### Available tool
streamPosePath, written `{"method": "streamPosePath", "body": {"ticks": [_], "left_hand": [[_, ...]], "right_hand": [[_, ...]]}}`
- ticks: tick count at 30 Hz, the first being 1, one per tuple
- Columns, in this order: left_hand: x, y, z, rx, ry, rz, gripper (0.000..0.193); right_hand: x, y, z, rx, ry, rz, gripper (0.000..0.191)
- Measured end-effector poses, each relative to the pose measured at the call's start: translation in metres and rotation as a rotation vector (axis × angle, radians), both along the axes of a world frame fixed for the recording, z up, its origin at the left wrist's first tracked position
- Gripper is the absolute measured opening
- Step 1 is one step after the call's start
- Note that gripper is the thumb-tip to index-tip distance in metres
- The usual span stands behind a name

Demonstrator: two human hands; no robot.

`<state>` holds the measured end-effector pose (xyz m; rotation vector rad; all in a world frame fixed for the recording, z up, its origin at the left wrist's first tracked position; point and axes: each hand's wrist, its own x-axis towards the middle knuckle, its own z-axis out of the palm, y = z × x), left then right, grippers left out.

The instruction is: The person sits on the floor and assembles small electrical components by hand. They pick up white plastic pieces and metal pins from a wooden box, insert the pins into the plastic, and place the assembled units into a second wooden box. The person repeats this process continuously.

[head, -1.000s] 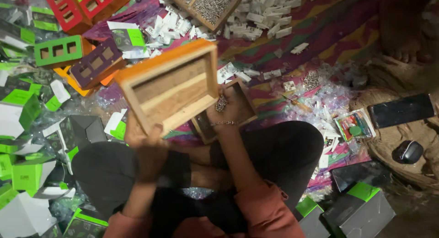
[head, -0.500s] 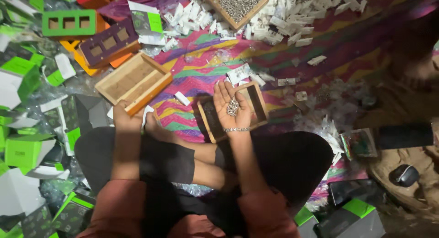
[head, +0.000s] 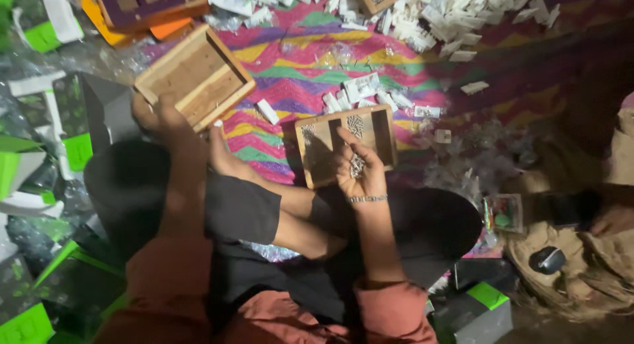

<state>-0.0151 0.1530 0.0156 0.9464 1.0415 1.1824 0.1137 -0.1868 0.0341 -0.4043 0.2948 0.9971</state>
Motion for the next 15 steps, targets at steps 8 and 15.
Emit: {"method": "streamPosePath", "body": {"ticks": [8, 15], "left_hand": [[0.010, -0.006, -0.006, -0.125, -0.037, -0.134, 0.059], [0.011, -0.005, -0.022, -0.073, 0.005, -0.206, 0.054]], "right_hand": [[0.002, -0.039, -0.002, -0.240, -0.054, -0.096, 0.034], [-0.013, -0.011, -0.012, -0.112, -0.064, 0.091, 0.045]]}}
